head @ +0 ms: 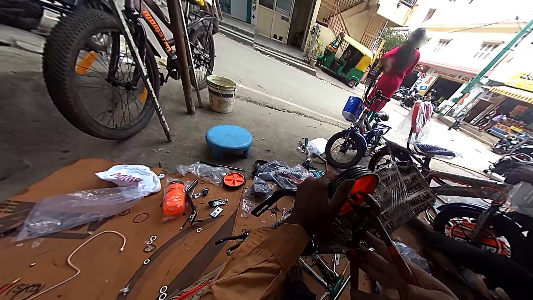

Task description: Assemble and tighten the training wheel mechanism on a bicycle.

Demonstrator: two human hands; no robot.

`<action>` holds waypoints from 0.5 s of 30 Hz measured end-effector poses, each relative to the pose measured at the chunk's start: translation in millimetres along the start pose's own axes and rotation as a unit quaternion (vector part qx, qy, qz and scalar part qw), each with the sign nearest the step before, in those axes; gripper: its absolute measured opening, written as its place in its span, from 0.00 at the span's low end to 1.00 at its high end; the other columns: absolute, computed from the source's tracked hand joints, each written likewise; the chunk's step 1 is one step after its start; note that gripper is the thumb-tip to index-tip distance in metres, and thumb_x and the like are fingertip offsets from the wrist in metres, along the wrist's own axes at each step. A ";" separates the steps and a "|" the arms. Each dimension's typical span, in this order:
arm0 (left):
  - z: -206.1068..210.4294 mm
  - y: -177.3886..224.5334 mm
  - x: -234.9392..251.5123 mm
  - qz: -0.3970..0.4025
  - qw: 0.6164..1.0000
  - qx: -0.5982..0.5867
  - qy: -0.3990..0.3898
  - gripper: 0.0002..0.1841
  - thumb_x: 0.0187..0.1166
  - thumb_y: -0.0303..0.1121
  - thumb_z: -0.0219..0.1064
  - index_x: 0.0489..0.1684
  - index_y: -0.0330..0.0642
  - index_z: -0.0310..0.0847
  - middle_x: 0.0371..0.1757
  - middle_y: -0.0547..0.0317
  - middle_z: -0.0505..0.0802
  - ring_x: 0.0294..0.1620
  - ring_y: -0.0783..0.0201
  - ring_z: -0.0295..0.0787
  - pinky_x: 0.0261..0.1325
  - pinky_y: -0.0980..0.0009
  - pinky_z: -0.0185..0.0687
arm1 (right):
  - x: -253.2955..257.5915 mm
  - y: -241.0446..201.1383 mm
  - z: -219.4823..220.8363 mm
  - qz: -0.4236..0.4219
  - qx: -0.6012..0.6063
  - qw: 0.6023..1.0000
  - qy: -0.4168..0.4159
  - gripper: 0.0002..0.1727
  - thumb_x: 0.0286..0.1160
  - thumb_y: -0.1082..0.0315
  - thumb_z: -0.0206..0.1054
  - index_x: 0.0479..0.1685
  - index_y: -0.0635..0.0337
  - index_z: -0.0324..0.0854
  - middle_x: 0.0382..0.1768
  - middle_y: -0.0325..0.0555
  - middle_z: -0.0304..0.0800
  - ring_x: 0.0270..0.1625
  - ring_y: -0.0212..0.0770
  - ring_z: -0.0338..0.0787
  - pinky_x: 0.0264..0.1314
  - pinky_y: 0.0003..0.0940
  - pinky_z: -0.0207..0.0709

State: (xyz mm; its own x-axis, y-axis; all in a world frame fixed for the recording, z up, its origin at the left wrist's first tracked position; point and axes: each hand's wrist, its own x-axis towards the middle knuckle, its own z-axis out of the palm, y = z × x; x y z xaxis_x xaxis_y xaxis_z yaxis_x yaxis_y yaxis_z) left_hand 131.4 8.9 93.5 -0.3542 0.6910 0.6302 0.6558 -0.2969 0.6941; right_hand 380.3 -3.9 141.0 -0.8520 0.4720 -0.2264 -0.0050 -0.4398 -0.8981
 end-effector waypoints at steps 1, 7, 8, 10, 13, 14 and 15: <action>-0.3 0.3 0.0 0.005 1.000 0.002 0.000 0.33 0.85 0.65 0.40 0.28 0.50 0.82 0.13 0.68 0.75 0.15 0.66 0.75 0.19 0.62 0.70 | -0.5 0.0 -0.3 -0.002 0.000 1.000 -0.001 0.56 0.66 0.76 0.71 0.96 0.56 0.36 0.88 0.52 0.65 0.88 0.58 0.69 0.80 0.66 0.73; -1.9 1.6 0.8 0.020 1.000 0.011 0.000 0.32 0.85 0.64 0.42 0.28 0.50 0.83 0.13 0.67 0.76 0.15 0.66 0.75 0.19 0.62 0.70 | -1.4 -0.5 0.3 -0.002 -0.008 1.000 -0.014 0.54 0.68 0.77 0.68 0.96 0.57 0.39 0.88 0.50 0.66 0.88 0.56 0.69 0.82 0.66 0.71; -2.2 1.1 0.5 0.021 1.000 0.011 -0.004 0.33 0.85 0.65 0.41 0.29 0.50 0.83 0.13 0.67 0.76 0.16 0.66 0.76 0.20 0.62 0.70 | -1.3 -0.4 0.8 -0.002 -0.004 1.000 -0.013 0.53 0.68 0.77 0.68 0.96 0.57 0.40 0.87 0.51 0.67 0.87 0.57 0.69 0.82 0.66 0.71; -2.7 0.8 0.3 0.023 1.000 0.009 -0.010 0.34 0.84 0.67 0.40 0.30 0.51 0.83 0.14 0.68 0.77 0.16 0.66 0.76 0.20 0.62 0.71 | -1.2 -0.6 1.3 -0.001 0.001 1.000 -0.008 0.53 0.68 0.78 0.68 0.96 0.57 0.40 0.87 0.53 0.68 0.87 0.58 0.70 0.80 0.67 0.72; -2.7 1.0 0.9 0.022 1.000 0.005 -0.013 0.34 0.84 0.66 0.40 0.30 0.50 0.83 0.14 0.67 0.77 0.17 0.66 0.76 0.20 0.61 0.71 | -0.9 0.3 -0.3 -0.002 -0.008 1.000 -0.004 0.52 0.68 0.76 0.68 0.95 0.57 0.40 0.86 0.52 0.69 0.86 0.57 0.71 0.80 0.67 0.72; -2.4 0.4 0.9 0.024 1.000 0.003 -0.009 0.34 0.84 0.66 0.40 0.29 0.51 0.83 0.13 0.68 0.76 0.16 0.67 0.76 0.20 0.62 0.70 | -0.5 0.7 -1.7 -0.003 -0.008 1.000 -0.012 0.52 0.69 0.76 0.68 0.96 0.57 0.40 0.87 0.53 0.68 0.87 0.58 0.70 0.80 0.67 0.72; -2.1 -0.1 1.0 0.026 1.000 0.001 -0.007 0.33 0.84 0.66 0.41 0.29 0.51 0.83 0.13 0.68 0.76 0.16 0.67 0.75 0.19 0.63 0.70 | -0.1 0.9 -2.9 -0.003 -0.004 1.000 -0.020 0.52 0.69 0.76 0.68 0.96 0.57 0.40 0.87 0.55 0.67 0.87 0.60 0.70 0.80 0.68 0.71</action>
State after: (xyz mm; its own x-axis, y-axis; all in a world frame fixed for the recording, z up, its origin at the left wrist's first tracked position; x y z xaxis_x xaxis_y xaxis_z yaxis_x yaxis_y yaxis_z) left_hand 129.6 8.3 94.9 -0.3101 0.6845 0.6597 0.6740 -0.3310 0.6604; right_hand 382.0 -2.1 139.1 -0.8724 0.4434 -0.2056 -0.0063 -0.4309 -0.9024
